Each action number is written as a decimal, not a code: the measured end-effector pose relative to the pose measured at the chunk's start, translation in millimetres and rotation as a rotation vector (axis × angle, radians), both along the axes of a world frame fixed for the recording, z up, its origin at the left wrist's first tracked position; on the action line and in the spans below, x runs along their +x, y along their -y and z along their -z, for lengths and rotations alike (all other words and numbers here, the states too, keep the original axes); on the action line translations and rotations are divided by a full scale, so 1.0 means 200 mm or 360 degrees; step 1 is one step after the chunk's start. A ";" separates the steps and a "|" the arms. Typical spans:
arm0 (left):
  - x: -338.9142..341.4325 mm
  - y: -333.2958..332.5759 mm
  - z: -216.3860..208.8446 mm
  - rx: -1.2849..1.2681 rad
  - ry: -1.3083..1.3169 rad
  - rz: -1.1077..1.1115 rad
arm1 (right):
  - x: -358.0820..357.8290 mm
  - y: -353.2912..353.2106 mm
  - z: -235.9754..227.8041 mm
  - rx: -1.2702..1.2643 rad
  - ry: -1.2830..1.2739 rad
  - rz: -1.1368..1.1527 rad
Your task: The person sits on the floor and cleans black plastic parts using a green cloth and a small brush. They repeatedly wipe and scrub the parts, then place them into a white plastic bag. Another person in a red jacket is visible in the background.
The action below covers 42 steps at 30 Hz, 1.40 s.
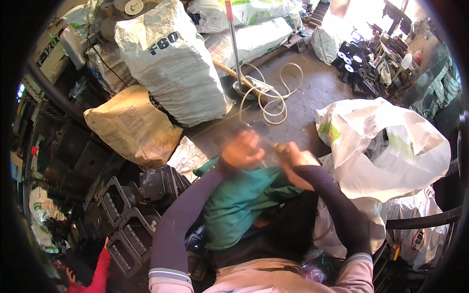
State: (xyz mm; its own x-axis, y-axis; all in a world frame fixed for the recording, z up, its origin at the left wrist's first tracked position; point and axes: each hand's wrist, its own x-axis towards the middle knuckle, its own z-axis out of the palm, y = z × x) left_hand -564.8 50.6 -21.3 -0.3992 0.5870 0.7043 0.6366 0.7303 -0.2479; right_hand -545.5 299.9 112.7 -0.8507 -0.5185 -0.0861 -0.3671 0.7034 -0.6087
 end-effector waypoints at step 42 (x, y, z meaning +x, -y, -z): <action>-0.07 0.21 0.33 0.3292 0.1398 0.0067 | 0.11 0.20 0.27 -0.0061 0.0200 0.0155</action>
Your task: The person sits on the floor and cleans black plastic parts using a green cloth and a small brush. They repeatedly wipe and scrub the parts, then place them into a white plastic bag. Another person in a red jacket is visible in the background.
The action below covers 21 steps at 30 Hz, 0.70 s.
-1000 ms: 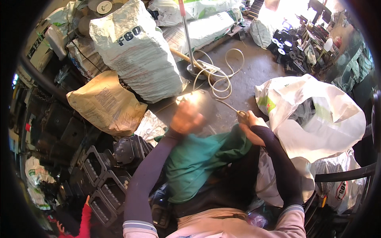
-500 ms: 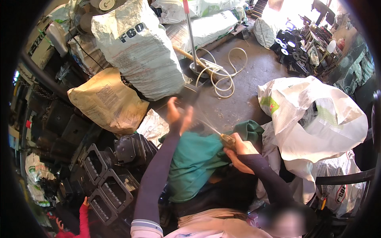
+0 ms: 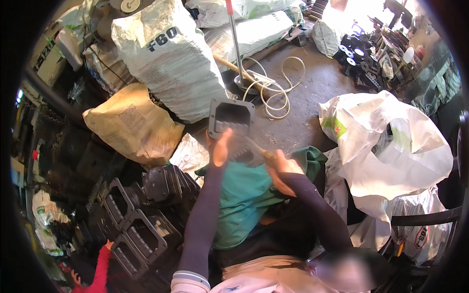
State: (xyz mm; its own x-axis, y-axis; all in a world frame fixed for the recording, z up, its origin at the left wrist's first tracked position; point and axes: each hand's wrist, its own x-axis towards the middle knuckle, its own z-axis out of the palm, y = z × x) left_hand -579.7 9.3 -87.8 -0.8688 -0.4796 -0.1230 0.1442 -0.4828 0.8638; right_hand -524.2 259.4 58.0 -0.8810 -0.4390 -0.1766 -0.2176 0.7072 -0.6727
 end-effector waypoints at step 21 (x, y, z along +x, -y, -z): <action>0.03 -0.08 -0.04 -0.0084 -0.0202 0.0087 | -0.03 0.19 -0.09 -0.0051 -0.0038 -0.0271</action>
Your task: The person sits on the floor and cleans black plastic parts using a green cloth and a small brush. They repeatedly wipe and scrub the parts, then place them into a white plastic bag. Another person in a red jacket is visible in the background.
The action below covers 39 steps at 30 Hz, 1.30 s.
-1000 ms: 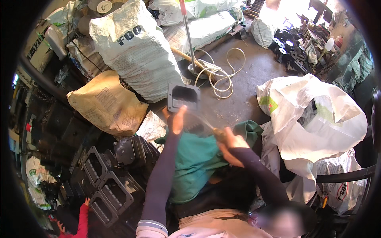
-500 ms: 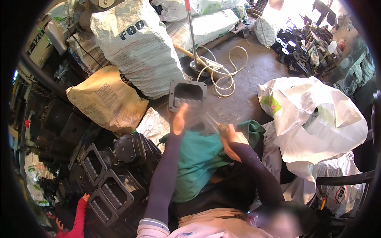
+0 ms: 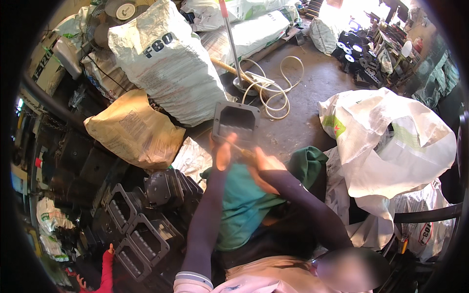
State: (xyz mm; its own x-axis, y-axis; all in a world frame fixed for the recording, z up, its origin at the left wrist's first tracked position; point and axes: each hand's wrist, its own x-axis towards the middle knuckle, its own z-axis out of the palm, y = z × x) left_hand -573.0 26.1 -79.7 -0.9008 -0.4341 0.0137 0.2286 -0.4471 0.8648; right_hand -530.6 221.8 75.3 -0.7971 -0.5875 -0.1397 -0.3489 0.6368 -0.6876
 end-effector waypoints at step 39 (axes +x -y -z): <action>0.04 -0.04 -0.12 0.0317 -0.0047 -0.0523 | 0.55 -0.39 -0.42 -0.2257 0.0975 -0.1000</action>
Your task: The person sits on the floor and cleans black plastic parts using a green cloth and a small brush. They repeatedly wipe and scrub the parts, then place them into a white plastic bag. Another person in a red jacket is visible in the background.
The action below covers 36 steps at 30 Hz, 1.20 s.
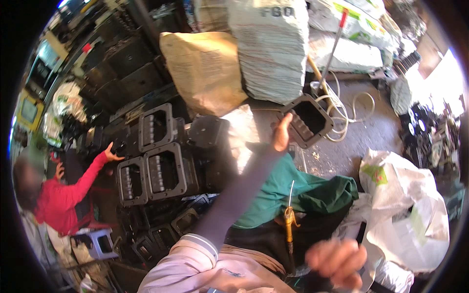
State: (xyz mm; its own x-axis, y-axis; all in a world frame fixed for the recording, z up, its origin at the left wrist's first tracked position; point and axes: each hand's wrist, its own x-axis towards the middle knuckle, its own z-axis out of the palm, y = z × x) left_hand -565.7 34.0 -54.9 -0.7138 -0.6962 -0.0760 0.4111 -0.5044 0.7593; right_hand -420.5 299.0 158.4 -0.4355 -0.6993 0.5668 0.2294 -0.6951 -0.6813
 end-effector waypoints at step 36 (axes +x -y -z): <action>-0.01 -0.06 -0.01 0.0209 -0.0296 0.0132 | -0.22 0.30 0.08 -0.0186 -0.0631 -0.0560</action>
State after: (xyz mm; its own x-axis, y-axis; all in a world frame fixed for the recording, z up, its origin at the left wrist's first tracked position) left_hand -568.3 46.1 -52.0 -0.7784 -0.6274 -0.0240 0.4906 -0.6316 0.6003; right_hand -464.8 239.2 142.3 0.0766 -0.6869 0.7227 0.2033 -0.6988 -0.6858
